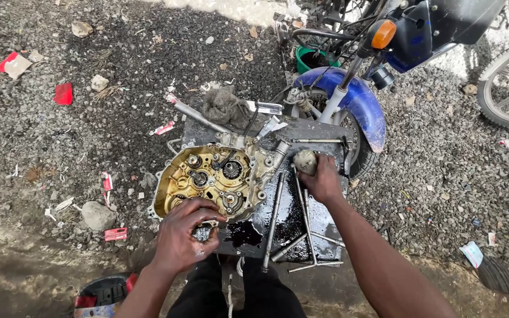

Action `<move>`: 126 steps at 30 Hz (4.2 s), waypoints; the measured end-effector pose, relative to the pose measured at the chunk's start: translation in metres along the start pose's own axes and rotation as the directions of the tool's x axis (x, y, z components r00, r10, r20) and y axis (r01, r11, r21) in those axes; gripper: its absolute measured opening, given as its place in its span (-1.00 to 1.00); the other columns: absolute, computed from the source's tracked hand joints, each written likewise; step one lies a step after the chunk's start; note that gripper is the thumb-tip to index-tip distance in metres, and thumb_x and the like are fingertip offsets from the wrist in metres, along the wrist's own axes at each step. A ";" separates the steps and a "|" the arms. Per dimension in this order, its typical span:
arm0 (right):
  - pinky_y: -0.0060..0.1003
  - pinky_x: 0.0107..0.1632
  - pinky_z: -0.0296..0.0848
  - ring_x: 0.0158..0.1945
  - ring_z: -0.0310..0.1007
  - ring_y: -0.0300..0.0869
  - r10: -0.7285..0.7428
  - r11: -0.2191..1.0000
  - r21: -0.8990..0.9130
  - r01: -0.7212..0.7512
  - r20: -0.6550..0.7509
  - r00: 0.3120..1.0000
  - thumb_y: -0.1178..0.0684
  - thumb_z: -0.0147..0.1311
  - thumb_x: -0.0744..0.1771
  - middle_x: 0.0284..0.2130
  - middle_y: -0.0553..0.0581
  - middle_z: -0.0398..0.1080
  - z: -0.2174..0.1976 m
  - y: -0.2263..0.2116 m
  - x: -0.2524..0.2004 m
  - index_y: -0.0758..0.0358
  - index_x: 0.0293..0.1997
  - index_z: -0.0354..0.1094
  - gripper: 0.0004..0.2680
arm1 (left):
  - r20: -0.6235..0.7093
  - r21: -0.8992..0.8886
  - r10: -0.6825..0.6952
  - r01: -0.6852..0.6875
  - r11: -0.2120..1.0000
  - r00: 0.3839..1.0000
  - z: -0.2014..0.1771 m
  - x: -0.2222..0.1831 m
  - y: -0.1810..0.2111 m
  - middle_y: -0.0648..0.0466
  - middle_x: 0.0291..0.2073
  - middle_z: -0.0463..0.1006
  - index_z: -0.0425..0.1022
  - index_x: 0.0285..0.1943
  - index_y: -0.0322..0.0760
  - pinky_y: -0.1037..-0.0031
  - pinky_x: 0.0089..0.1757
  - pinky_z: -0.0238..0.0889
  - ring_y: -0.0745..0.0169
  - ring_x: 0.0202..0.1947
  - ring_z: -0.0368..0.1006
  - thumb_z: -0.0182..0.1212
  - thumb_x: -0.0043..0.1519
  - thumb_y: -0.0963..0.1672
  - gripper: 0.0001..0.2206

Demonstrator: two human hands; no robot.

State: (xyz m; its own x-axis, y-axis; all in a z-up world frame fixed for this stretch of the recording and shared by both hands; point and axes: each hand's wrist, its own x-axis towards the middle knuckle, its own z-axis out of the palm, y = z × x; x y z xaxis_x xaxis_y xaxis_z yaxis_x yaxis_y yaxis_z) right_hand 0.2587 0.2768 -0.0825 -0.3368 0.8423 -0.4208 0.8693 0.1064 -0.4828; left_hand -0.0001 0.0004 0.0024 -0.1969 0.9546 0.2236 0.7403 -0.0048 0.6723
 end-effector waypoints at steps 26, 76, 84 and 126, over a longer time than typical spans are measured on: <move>0.17 0.31 0.34 0.19 0.35 0.18 0.088 0.996 0.000 -0.088 0.075 0.993 -0.16 0.30 0.22 0.26 0.30 0.16 -0.021 -0.013 -0.015 0.17 0.43 0.06 -0.35 | 0.017 -0.038 -0.053 0.053 0.998 0.998 -0.005 0.004 0.008 0.32 -0.06 0.58 0.55 -0.13 0.21 0.18 -0.08 0.49 0.31 -0.03 0.54 0.26 0.07 -0.09 -0.79; 0.15 0.26 0.39 0.27 0.32 0.25 -0.002 0.998 0.056 0.022 -0.331 0.943 -0.06 0.14 0.35 0.10 0.32 0.33 0.010 -0.026 -0.089 0.18 0.28 0.27 -0.64 | 0.306 -0.061 -0.689 0.736 0.674 0.657 -0.076 0.077 -0.012 -0.29 0.35 0.26 0.10 0.48 -0.34 -0.20 0.23 0.17 -0.41 0.36 0.17 0.39 0.15 0.03 -0.23; 0.10 0.25 0.36 0.21 0.36 0.21 -0.070 0.977 -0.212 0.034 -0.166 0.984 -0.24 0.32 0.19 0.08 0.26 0.36 0.028 0.038 0.004 0.12 0.30 0.22 -0.42 | 0.300 -0.037 -0.743 0.785 0.618 0.598 -0.071 0.081 -0.007 -0.35 0.31 0.31 0.12 0.47 -0.31 -0.22 0.21 0.21 -0.43 0.31 0.26 0.39 0.15 0.01 -0.25; 0.15 0.37 0.24 0.34 0.24 0.32 0.175 0.983 -0.049 -0.174 0.020 0.984 -0.39 0.30 0.21 0.19 0.44 0.28 -0.002 0.048 -0.084 0.31 0.36 0.14 -0.30 | 0.261 -0.097 -0.734 0.773 0.626 0.627 -0.072 0.078 -0.005 -0.28 0.37 0.27 0.17 0.45 -0.33 -0.13 0.30 0.04 -0.37 0.40 0.13 0.45 0.11 -0.03 -0.25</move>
State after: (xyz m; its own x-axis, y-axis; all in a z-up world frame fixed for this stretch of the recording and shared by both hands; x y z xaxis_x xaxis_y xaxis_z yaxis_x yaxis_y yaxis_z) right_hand 0.3298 0.2126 -0.0687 -0.1861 0.8373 -0.5140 0.9313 -0.0163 -0.3638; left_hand -0.0655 0.0538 0.0674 -0.4993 0.6799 -0.5371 0.2492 0.7064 0.6625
